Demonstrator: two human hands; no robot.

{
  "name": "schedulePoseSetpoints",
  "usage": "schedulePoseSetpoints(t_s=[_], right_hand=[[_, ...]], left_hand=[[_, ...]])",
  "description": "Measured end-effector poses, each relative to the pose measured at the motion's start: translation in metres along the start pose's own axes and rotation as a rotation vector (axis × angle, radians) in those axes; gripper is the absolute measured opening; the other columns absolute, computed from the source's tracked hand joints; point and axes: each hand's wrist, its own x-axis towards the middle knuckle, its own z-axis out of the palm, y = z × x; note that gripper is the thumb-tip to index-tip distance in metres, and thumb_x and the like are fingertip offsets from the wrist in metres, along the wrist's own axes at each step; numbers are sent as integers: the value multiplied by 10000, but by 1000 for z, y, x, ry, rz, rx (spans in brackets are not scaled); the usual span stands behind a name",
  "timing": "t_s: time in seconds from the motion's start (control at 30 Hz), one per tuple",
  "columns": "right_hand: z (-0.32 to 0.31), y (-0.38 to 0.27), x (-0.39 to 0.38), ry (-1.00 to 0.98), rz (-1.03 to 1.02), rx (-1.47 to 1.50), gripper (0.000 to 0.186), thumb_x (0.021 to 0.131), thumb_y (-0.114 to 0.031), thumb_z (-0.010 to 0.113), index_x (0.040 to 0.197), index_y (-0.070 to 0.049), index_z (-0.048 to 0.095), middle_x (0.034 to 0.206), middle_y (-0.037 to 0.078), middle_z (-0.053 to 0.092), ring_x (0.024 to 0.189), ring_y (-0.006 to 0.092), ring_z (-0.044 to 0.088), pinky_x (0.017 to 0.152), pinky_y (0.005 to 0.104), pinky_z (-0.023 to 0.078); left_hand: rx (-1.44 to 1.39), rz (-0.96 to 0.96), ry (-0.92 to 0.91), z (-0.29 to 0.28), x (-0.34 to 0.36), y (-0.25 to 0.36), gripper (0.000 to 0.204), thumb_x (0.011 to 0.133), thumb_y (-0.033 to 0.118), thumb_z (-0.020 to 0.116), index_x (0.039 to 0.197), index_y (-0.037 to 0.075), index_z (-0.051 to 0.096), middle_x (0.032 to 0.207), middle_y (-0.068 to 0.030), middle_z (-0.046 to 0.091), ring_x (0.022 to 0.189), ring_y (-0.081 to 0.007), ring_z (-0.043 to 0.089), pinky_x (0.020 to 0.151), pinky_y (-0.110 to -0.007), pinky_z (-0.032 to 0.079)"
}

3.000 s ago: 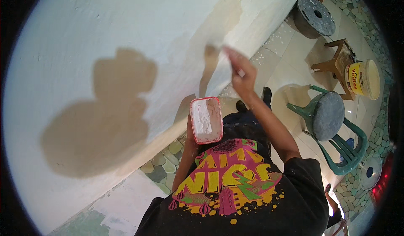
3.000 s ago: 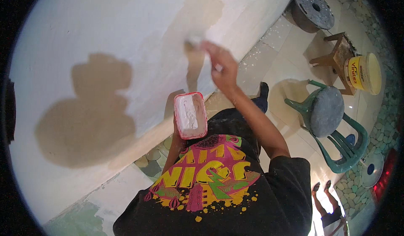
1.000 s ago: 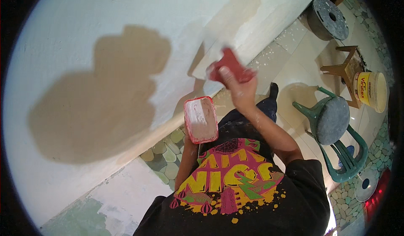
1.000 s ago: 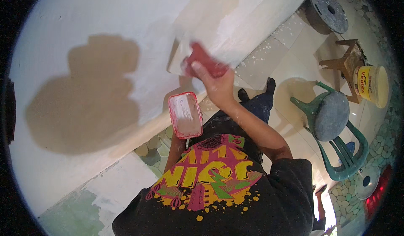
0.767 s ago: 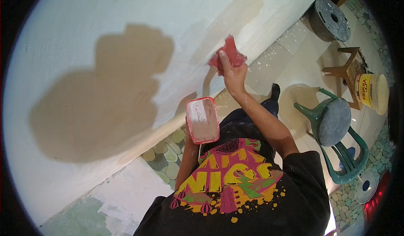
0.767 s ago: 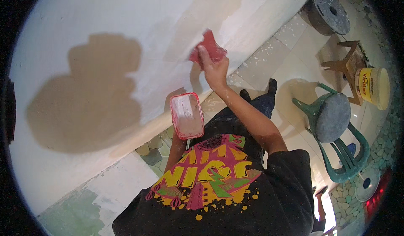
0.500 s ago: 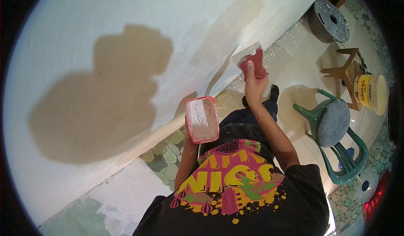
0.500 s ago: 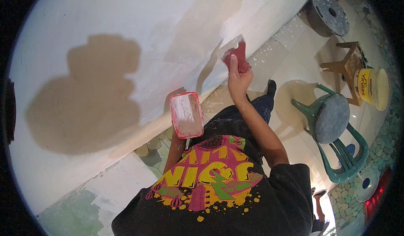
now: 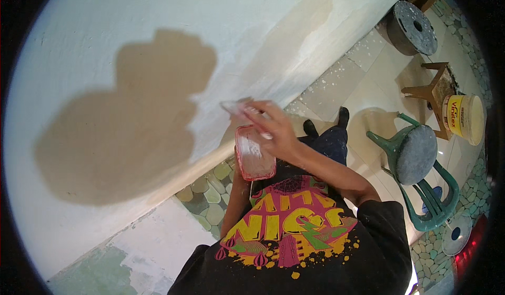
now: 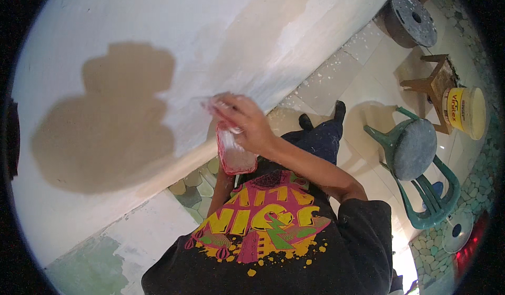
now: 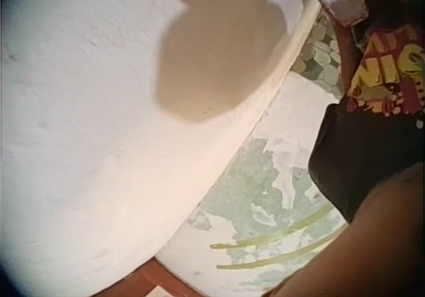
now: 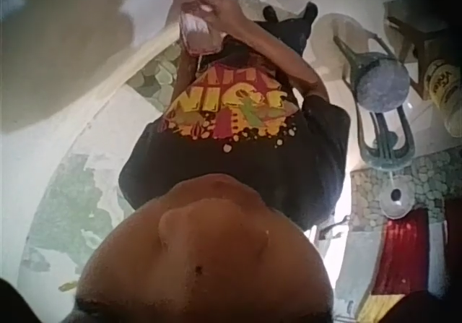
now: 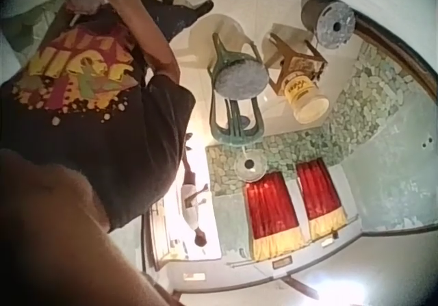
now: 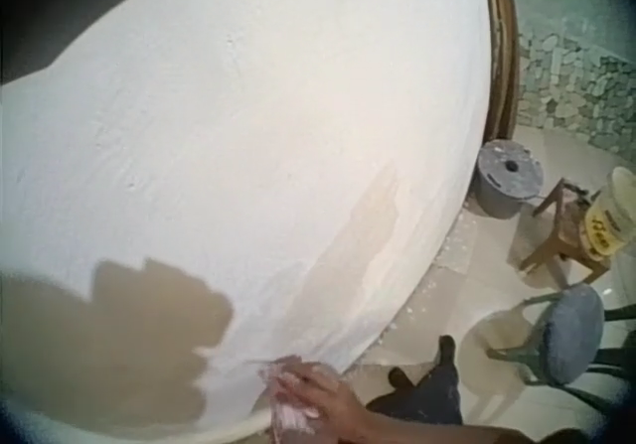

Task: Patching or applying putty to a wall surface to fill holes or smooth the texture.

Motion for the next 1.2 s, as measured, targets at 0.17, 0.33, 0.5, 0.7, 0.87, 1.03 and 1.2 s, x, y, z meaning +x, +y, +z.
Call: schedulePoseSetpoints(t_s=[0.17,0.33,0.5,0.7,0.87,1.03,1.2], right_hand=[[-65,25,55,633,39,-195,352,943,158,582,1250,15,676,1211,159,691,1036,240,671,879,301,527],[-16,37,40,465,-92,-258,583,698,202,615,1232,-15,701,1192,194,664,980,314,673,830,339,530],[5,30,-9,182,27,39,659,667,118,694,1306,-41,677,1275,182,632,1098,367,623,924,432,524],[-29,67,20,505,47,-183,616,727,207,592,1279,-49,689,1295,216,634,1146,359,643,928,403,528],[19,58,-10,252,-66,-124,569,709,50,725,1265,-67,688,1286,169,640,1162,361,619,949,442,506],[-3,60,-25,97,-92,-118,465,771,-111,780,1230,-127,710,1309,117,649,1233,329,612,994,498,471],[-24,92,-5,83,-437,-567,460,838,-249,710,1298,-251,698,1424,48,615,1341,251,560,1079,468,427]], left_hand=[[-46,39,3,-22,-4,0,634,1041,582,441,1506,152,476,1402,-111,601,1199,-314,629,976,-513,558],[-376,-87,-38,-37,1,0,650,1038,610,408,1491,151,488,1356,-133,620,1130,-330,650,935,-512,567],[572,225,63,-34,1,-2,677,1033,636,375,1480,141,494,1310,-165,636,1059,-351,669,885,-498,580],[67,-27,37,-29,-9,6,647,1031,603,419,1467,132,502,1281,-161,645,1017,-344,672,862,-487,586],[116,15,15,-26,-13,3,601,1036,546,444,1463,127,499,1273,-156,645,995,-339,668,835,-483,584],[173,34,69,-17,-19,0,544,1048,481,445,1440,110,509,1248,-151,646,973,-327,669,821,-468,575],[33,-40,23,-24,-17,-4,629,1036,521,448,1475,71,476,1276,-190,636,960,-359,669,844,-474,576]])
